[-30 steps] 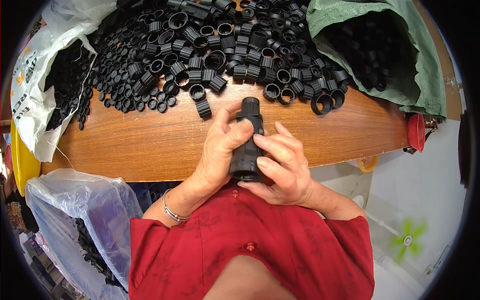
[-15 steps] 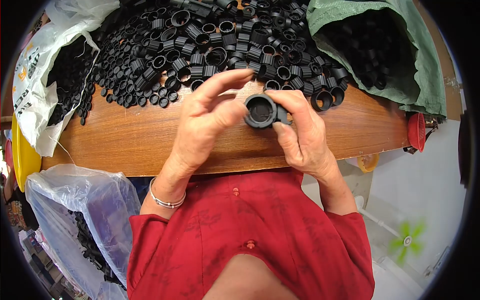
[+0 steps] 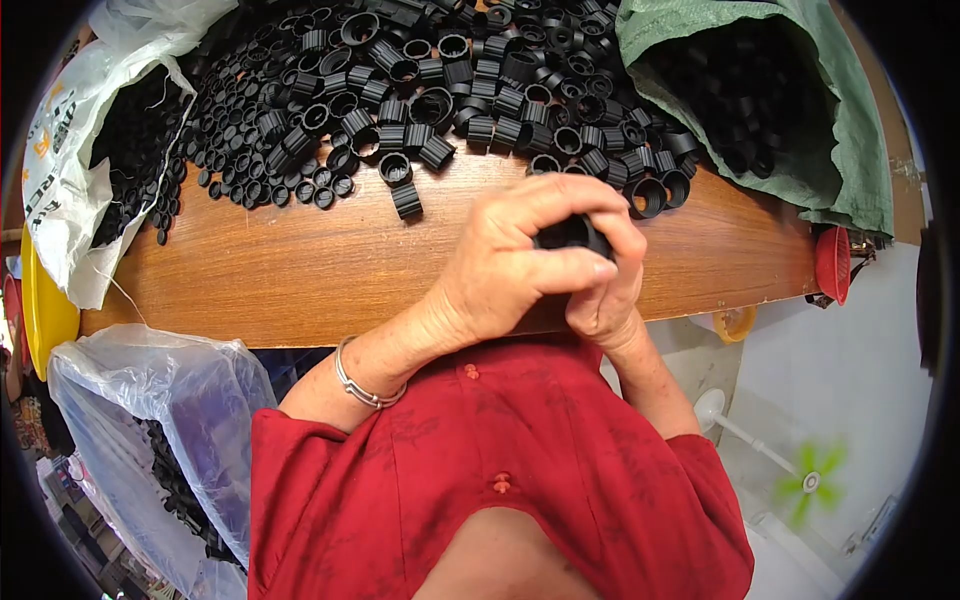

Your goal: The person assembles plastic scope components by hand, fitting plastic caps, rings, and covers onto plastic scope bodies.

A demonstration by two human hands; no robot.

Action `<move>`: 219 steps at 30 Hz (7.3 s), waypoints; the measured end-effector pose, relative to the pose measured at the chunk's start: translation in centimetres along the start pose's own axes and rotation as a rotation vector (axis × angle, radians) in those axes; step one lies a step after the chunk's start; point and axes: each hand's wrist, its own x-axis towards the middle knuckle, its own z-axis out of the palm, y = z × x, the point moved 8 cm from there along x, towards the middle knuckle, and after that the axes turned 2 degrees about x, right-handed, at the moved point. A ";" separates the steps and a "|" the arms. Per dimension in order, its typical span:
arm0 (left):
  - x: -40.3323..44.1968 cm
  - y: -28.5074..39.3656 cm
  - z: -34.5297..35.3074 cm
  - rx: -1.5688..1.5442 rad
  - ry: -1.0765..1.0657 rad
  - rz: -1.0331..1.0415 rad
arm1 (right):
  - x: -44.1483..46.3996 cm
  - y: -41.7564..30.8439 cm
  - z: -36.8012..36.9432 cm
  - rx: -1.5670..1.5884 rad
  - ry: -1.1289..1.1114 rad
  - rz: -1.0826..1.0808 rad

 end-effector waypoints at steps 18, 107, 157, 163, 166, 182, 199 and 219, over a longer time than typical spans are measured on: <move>-0.5 -0.3 -6.3 -0.266 0.330 -0.147 | 0.9 0.7 -0.9 0.196 -0.045 0.522; -4.1 -2.8 -9.6 -0.536 0.472 -0.247 | 8.6 -0.6 6.0 0.550 -0.260 0.323; -3.2 -1.8 -4.8 -0.553 0.144 -0.293 | 3.2 -1.7 2.9 0.457 0.051 0.410; -3.8 -1.7 -4.2 -0.396 0.173 -0.349 | 2.3 -0.5 4.3 0.873 0.092 0.548; -3.7 -1.4 -3.8 -0.227 0.138 -0.213 | 2.3 -0.7 4.1 0.853 0.098 0.559; -3.9 1.7 -4.9 0.317 0.310 0.031 | 1.6 -0.8 6.1 1.085 0.027 0.667; -2.6 1.2 -8.1 -0.924 0.136 0.112 | 4.7 -1.4 2.9 0.647 -0.113 0.260; -4.3 -5.0 -4.9 -0.381 0.142 -0.461 | 22.3 20.0 13.0 -0.518 -0.290 0.166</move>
